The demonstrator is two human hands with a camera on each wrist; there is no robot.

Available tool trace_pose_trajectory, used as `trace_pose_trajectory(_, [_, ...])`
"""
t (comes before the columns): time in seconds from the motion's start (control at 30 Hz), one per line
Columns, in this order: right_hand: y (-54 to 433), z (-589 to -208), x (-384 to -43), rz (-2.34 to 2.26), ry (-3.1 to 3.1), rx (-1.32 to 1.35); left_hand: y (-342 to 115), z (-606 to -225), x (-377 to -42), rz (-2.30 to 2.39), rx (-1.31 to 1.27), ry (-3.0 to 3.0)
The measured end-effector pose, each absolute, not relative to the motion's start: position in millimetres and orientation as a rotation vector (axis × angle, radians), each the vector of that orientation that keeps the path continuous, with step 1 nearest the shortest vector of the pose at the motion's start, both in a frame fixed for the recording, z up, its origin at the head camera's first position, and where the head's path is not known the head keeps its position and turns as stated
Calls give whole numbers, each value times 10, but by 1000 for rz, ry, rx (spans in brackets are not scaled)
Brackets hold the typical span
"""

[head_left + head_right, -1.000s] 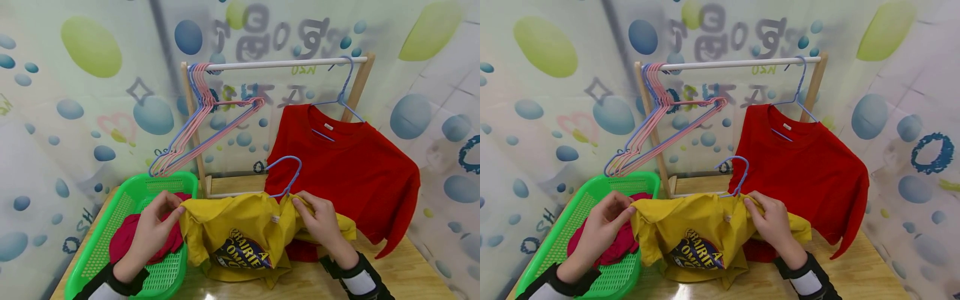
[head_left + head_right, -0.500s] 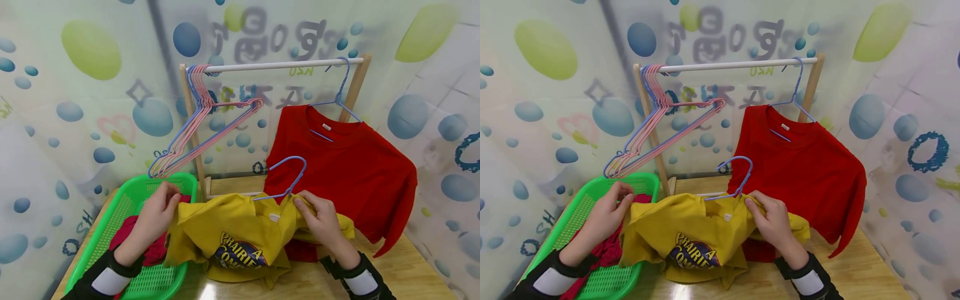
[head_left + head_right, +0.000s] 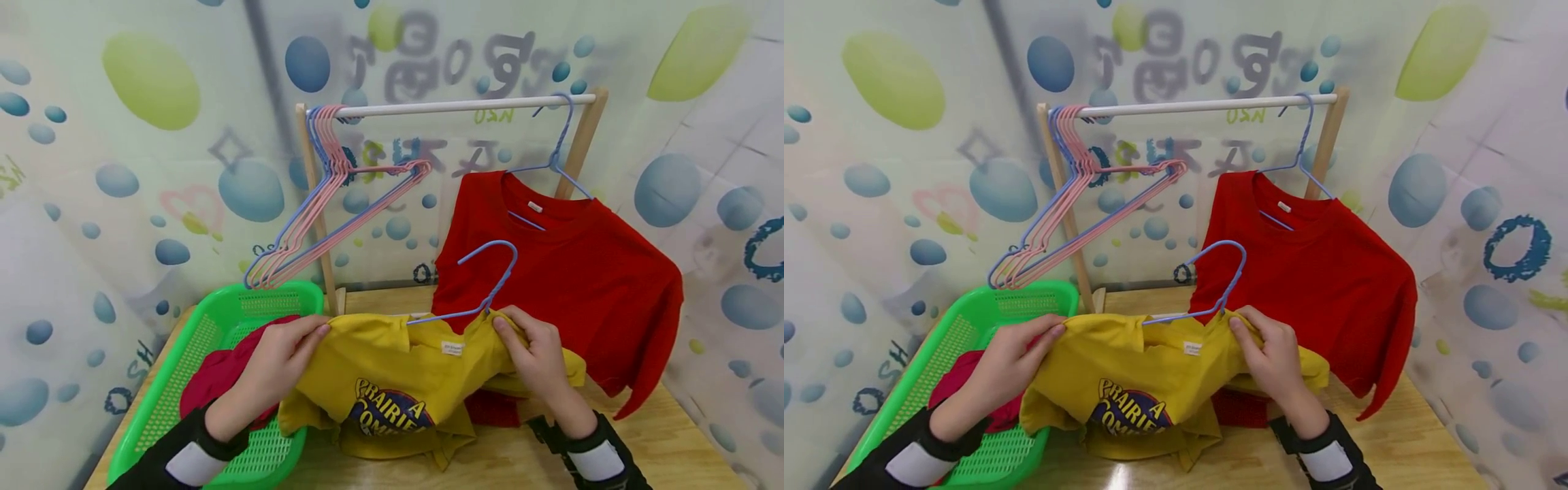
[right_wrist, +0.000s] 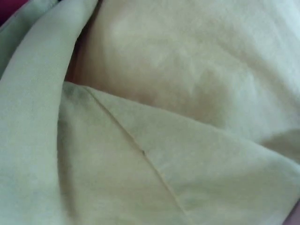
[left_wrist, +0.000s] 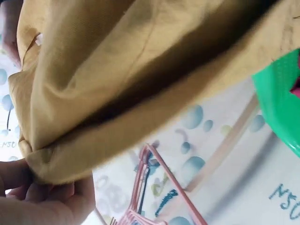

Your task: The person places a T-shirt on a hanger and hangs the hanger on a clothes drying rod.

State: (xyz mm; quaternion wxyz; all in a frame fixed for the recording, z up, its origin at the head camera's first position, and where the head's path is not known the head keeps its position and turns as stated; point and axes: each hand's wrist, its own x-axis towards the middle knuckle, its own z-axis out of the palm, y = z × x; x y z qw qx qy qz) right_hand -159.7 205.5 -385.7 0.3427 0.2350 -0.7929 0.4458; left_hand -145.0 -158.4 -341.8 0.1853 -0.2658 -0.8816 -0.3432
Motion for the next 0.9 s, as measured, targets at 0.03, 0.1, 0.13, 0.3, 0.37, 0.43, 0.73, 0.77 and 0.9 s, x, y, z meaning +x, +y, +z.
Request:
trace_pose_trajectory(0.03, [2074, -3842, -1596, 1154, -2054, 602, -1561, -3391, -1456, -988, -751, -2472])
trace_pose_trajectory(0.1, [2116, -3810, -1592, 1146, -2024, 582, -1510, -3326, -1472, -1037, -764, -2450])
trace_pose_trajectory(0.13, [2138, -3786, -1586, 1143, -2011, 569, -1482, -3286, -1476, -1066, -779, -2436])
trace_pose_trajectory(0.3, [2266, -3640, -1557, 1155, -1888, 526, -1339, -3091, -1505, -1256, -833, -2390])
trace_pose_trajectory(0.37, [2327, -3585, -1536, 1132, -1855, 511, -1278, -3062, -1528, -1353, -849, -2400])
trace_pose_trajectory(0.43, [2391, -3544, -1505, 1102, -1843, 492, -1225, -3070, -1548, -1432, -873, -2417])
trace_pose_trajectory(0.73, [2497, -3588, -1408, 936, -1994, 436, -1137, -3377, -1679, -1458, -1046, -2685])
trace_pose_trajectory(0.77, [2496, -3603, -1401, 902, -2006, 434, -1136, -3416, -1697, -1453, -1068, -2726])
trace_pose_trajectory(0.9, [2477, -3632, -1373, 786, -2055, 412, -1129, -3506, -1744, -1344, -1096, -2866])
